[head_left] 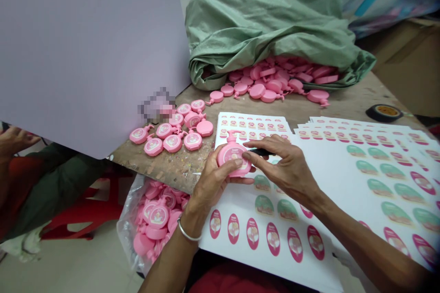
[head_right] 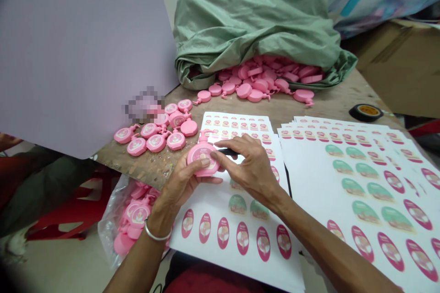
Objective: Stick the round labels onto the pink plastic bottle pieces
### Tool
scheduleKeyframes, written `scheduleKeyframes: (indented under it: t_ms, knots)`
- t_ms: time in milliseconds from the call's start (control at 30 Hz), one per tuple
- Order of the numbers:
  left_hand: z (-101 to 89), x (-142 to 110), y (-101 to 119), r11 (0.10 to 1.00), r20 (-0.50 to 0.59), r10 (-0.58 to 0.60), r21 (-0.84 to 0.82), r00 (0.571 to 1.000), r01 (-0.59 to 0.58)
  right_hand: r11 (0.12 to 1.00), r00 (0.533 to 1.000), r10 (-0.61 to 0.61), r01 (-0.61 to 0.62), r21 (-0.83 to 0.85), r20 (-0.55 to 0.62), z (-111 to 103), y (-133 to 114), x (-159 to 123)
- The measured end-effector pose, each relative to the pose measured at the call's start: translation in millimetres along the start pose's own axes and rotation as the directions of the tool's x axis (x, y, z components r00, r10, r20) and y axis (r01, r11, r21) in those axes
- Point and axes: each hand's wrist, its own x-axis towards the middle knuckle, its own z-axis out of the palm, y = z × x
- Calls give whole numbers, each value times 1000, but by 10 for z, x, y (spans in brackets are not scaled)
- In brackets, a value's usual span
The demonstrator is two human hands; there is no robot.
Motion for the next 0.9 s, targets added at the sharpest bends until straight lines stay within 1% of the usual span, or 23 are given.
scheduleKeyframes:
  t_ms: [67,133,167,200,233,267,300,333,367,400,433,467,500,567,633,667,700,733,767,800,833,867,900]
  knots:
    - [2,3,-14,1000,-18,9,-7,1000,-9,978,995,-99,100,-184,18,-15,17,-13]
    - [3,9,-25,1000,-33,8,-15,999,-8,906,988,-152,153,-394,34,-53,59,-20]
    - [3,10,-27,1000,-31,-3,-19,1000,2,869,989,-144,132,-477,11,-80,90,-17]
    - [0,10,-26,1000,-24,-16,-25,1000,15,848,992,-118,82,-524,-35,-109,124,-8]
    - [-3,7,-25,999,-17,-29,-30,999,29,853,992,-79,18,-522,-95,-134,159,6]
    - [-6,3,-22,998,-9,-44,-35,999,43,886,990,-24,-43,-463,-138,-150,188,24]
    - [-9,-3,-21,998,0,-58,-38,998,57,931,988,41,-92,-354,-148,-152,209,42]
    - [-9,-10,-22,997,10,-68,-39,998,69,969,988,102,-125,-213,-118,-135,218,59]
    - [-6,-18,-25,996,23,-78,-35,997,79,986,987,147,-151,-66,-57,-99,216,73]
    - [-1,-26,-31,996,37,-85,-23,996,86,982,984,177,-177,58,17,-45,208,83]
    - [4,-33,-40,996,50,-91,-5,995,91,969,977,197,-206,138,79,21,200,90]
    - [6,-39,-50,995,55,-95,14,994,95,957,969,215,-233,171,118,91,202,99]
    - [0,-41,-62,995,49,-100,32,994,98,952,963,234,-255,170,132,155,224,113]
    - [-49,-30,-80,992,2,-108,66,994,108,952,957,264,-279,129,121,231,352,175]
    - [-165,10,-77,988,-91,-88,122,992,99,951,953,289,-296,83,88,208,602,300]
    - [-249,39,-63,982,-167,-58,169,984,86,948,948,310,-314,52,68,162,765,390]
    - [-347,73,-40,968,-259,-8,240,966,73,940,939,340,-342,18,49,103,943,496]
    - [-456,111,-7,939,-361,63,337,930,67,926,927,376,-375,-41,15,40,1129,617]
    - [-570,151,31,890,-454,154,449,878,76,911,915,403,-404,-85,-30,-18,1312,750]
    - [-684,191,73,817,-517,261,568,815,98,894,902,426,-432,-121,-69,-62,1486,891]
    - [-792,230,114,731,-542,368,671,756,125,875,888,448,-460,-152,-109,-88,1643,1038]
    - [-891,269,152,642,-532,460,752,711,148,857,873,467,-486,-171,-141,-91,1779,1186]
    - [-977,305,184,565,-507,526,808,682,165,838,856,489,-514,-185,-167,-73,1893,1332]
